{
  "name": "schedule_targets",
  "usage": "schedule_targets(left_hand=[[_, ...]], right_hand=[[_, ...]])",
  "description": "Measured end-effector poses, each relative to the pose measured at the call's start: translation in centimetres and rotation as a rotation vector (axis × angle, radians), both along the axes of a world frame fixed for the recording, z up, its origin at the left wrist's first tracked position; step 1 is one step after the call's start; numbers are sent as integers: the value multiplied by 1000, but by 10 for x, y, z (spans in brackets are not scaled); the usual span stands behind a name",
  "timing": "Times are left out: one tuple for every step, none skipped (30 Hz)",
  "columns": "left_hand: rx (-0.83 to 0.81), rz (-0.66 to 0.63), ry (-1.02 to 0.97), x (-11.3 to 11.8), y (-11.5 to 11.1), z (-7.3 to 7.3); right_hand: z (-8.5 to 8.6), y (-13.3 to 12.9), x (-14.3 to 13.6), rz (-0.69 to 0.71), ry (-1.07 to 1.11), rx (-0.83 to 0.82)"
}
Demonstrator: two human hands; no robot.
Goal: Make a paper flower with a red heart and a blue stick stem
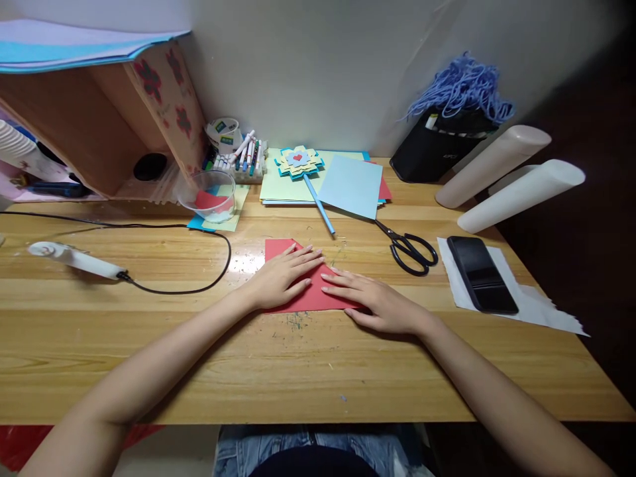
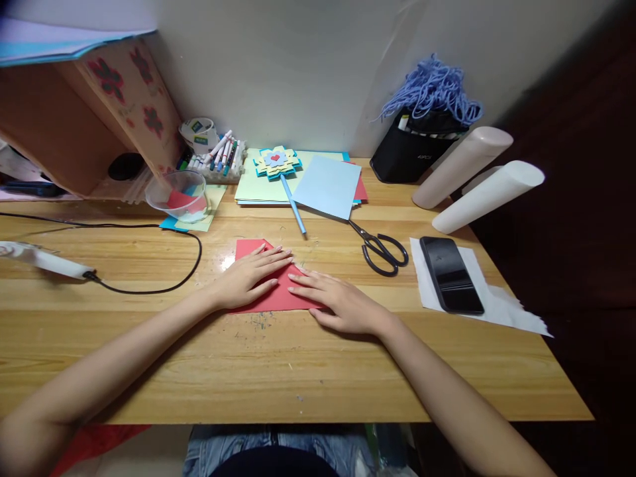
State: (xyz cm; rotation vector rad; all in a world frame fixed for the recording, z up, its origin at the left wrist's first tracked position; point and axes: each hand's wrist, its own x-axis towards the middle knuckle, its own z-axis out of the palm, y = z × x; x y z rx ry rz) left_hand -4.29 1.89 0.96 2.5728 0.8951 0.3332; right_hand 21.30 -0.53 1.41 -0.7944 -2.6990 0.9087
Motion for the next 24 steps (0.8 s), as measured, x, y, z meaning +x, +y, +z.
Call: schedule_targets(left_hand=[[1,-1,4,0,0,0],[4,2,5,0,0,-1],[9,7,4,0,0,-1],[13,9,4,0,0,-1],[17,12,1,1,0,-1],[19,13,-1,1,0,-1],[23,13,-4,1,0,-2],[25,13,-5,1,0,-2],[29,12,-4,1,0,-3],[32,11,-1,1,0,-3],[36,11,2,1,0,-4],[37,8,6,0,1,-5],[37,7,11,0,1,-6],[34,3,18,0,1,-6],[31,2,25,0,1,-7],[27,2,32,0,2,-7],[23,2,39,0,2,-7],[20,3,44,0,2,-7],[17,5,47,0,2,-7],[13,6,47,0,2,-7],[10,6,47,1,2,-7],[7,6,47,1,2,-7],[5,5,47,1,2,-7],[5,4,49,1,2,-7]], right_hand=[[0,0,0,5,-2,1],[0,0,0,9,-7,2],[-1,0,0,10,-13,4],[0,0,0,11,-20,5],[0,0,0,12,-27,5],[0,0,0,11,-30,5],[1,0,0,11,-28,3],[1,0,0,10,-23,2],[2,-1,-1,8,-18,0],[2,-1,-1,5,-17,0],[2,-1,-1,2,-22,2],[3,-1,-2,-2,-29,5],[3,-2,-2,-5,-39,8],[3,-2,-2,-7,-47,10],[3,-2,-2,-10,-52,10],[3,-3,-2,-11,-52,9],[3,-3,-2,-14,-47,6],[2,-3,-3,-17,-40,2],[2,-3,-3,-22,-33,-3],[2,-4,-3,-28,-23,-8],[2,-4,-3,-32,-16,-12],[2,-3,-3,-35,-13,-16],[2,-3,-3,-36,-13,-19],[2,-3,-2,-34,-16,-20]])
